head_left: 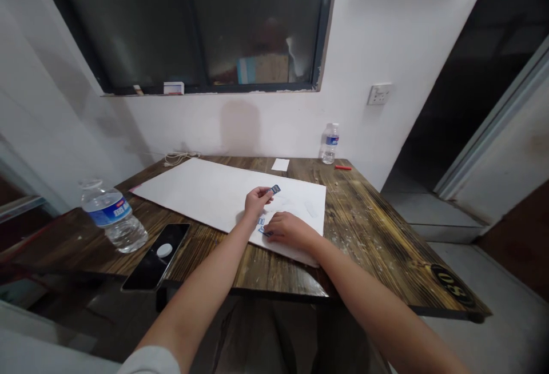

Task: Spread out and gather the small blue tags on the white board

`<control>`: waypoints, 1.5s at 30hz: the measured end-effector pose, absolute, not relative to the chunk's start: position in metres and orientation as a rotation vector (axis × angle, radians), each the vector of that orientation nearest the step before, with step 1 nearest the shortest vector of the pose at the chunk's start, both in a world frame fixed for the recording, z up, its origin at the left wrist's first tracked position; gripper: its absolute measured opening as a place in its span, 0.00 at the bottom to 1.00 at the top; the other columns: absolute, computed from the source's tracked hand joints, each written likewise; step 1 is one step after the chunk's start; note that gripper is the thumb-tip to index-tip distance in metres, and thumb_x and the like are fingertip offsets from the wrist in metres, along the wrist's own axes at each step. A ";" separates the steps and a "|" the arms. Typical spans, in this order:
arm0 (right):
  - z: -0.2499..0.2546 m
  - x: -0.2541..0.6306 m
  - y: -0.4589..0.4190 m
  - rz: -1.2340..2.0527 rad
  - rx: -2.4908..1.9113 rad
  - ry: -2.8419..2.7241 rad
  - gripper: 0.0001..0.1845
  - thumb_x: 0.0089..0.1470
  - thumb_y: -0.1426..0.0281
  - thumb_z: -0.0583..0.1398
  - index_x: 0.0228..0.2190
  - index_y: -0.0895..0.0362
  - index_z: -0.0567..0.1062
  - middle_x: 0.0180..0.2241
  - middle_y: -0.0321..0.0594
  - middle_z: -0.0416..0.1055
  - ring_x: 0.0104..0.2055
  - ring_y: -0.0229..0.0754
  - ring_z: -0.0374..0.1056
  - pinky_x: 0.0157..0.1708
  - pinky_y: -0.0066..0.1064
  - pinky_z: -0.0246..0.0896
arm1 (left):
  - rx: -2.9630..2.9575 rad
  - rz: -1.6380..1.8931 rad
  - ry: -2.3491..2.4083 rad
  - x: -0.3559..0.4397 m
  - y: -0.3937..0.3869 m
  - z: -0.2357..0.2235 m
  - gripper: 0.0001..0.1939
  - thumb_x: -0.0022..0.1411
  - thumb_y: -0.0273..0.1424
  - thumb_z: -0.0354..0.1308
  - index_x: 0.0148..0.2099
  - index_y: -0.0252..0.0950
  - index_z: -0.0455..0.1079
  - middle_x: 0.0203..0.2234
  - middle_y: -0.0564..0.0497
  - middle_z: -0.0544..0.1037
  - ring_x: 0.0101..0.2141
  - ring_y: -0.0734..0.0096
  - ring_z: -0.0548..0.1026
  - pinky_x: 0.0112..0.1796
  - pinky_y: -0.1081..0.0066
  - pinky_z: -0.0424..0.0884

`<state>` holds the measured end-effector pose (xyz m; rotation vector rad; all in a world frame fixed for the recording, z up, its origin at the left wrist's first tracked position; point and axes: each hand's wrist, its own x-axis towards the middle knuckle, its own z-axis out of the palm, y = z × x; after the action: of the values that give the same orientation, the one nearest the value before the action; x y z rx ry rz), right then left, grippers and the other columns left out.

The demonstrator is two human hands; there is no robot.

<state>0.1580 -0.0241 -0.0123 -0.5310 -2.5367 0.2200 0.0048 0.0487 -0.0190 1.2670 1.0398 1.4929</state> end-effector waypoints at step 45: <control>-0.010 0.186 -0.009 -0.332 -1.204 -1.899 0.10 0.60 0.71 0.60 0.37 0.47 0.81 0.35 0.40 0.71 0.36 0.42 0.58 0.35 0.32 0.48 | 1.297 1.144 0.881 0.015 0.027 -0.004 0.23 0.41 0.41 0.74 0.37 0.32 0.78 0.29 0.46 0.81 0.27 0.71 0.77 0.34 0.68 0.73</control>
<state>0.1863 -0.0089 -0.0100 -1.2038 -1.8995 -0.3322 0.0147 0.0269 -0.0043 1.2974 0.8809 1.1438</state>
